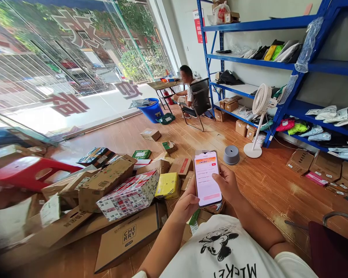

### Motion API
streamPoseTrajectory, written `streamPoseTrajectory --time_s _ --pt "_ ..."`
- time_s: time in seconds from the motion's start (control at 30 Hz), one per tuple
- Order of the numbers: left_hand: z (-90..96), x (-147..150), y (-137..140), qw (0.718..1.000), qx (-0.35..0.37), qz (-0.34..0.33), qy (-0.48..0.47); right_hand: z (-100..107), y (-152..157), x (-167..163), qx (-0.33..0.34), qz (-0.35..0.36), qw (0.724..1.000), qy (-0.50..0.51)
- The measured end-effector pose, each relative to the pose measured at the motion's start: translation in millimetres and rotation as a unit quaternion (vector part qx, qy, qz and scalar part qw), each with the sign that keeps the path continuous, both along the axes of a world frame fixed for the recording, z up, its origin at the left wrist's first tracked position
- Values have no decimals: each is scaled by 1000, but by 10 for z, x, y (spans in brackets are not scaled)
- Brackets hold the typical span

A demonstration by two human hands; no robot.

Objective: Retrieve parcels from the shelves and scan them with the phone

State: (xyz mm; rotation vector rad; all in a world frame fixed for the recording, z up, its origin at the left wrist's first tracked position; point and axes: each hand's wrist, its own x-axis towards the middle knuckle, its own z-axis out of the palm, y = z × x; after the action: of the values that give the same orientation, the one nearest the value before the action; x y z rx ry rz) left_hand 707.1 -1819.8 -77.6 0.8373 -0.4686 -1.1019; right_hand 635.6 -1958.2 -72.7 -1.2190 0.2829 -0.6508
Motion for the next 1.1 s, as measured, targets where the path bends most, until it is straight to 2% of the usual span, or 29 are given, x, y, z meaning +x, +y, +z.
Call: streamPoseTrajectory --time_s 0.2,0.47,0.77,1.1 --pt "-130 13 -47 999 -16 34 -4 14 14 -18 21 19 1000 -7" --pt "99 -29 15 1000 10 22 -8 73 27 -15 47 15 999 6" --pt "85 -8 46 1000 15 -9 5 60 27 -7 59 17 998 7" --pt "57 -5 39 1000 6 -12 7 94 17 -16 33 11 999 -1"
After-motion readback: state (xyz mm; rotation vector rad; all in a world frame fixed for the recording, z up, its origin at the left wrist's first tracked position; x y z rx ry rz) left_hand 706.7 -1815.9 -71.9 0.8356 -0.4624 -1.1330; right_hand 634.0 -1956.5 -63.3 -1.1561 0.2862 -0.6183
